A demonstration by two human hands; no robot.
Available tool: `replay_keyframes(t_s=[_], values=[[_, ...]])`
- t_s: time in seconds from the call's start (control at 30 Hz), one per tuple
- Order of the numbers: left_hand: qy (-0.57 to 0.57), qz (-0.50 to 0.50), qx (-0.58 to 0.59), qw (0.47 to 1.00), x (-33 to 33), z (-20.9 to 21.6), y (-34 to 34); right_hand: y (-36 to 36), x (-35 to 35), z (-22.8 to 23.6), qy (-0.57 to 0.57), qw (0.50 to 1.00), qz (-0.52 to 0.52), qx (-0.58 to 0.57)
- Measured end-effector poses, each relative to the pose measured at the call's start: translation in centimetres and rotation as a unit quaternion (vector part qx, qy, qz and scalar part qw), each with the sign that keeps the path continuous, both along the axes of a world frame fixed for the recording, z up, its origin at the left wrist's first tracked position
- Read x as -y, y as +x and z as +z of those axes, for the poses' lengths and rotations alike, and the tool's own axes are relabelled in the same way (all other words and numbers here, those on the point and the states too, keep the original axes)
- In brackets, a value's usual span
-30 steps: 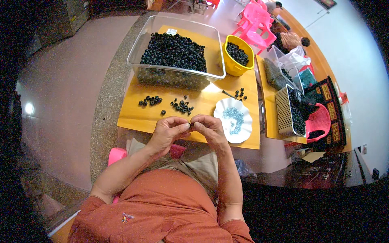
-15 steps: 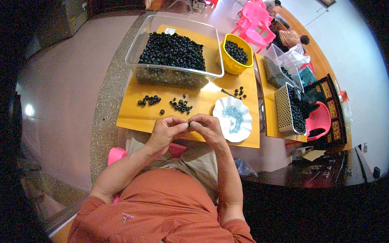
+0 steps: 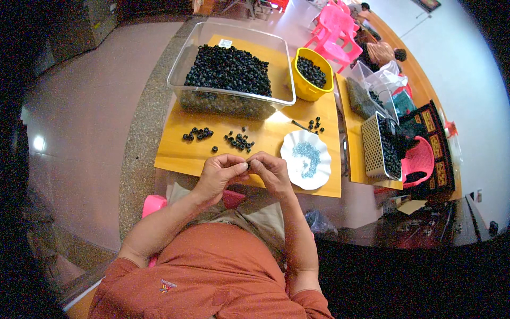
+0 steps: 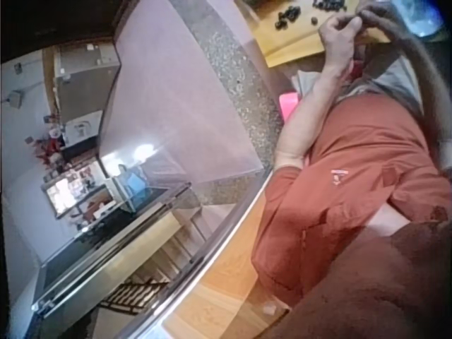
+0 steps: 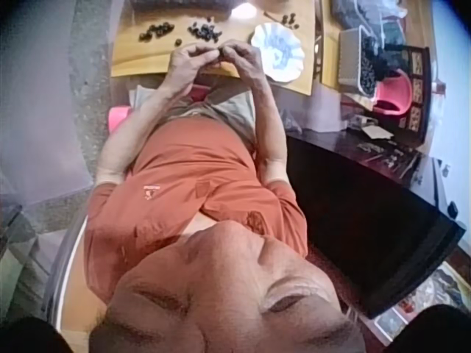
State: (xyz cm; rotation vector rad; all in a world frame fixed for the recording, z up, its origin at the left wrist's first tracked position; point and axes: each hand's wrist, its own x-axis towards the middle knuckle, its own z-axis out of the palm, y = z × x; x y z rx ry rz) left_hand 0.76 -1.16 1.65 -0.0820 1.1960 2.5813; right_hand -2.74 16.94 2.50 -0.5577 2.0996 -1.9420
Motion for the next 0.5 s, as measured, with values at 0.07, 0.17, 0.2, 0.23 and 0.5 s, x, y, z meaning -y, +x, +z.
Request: replay_keyframes(t_s=[0.07,0.17,0.2,0.23,0.5], values=[[0.001,0.001,0.002,1.000,0.0,0.1,0.0,0.1,0.2,0.0,-0.013,1.000,-0.007,0.001],[0.014,0.002,0.001,1.000,0.1,0.0,0.0,0.1,0.5,-0.8,-0.036,0.999,-0.014,-0.011],[0.027,0.002,-0.001,1.000,0.1,-0.1,0.0,0.2,0.7,-1.0,-0.036,0.999,-0.014,-0.012],[0.027,0.001,-0.001,1.000,0.1,-0.1,-0.1,0.3,0.9,-1.3,-0.022,0.998,-0.033,-0.048],[0.085,0.025,0.037,0.995,0.0,-1.3,-0.3,0.8,2.3,-0.3,0.128,0.954,-0.095,-0.256]])
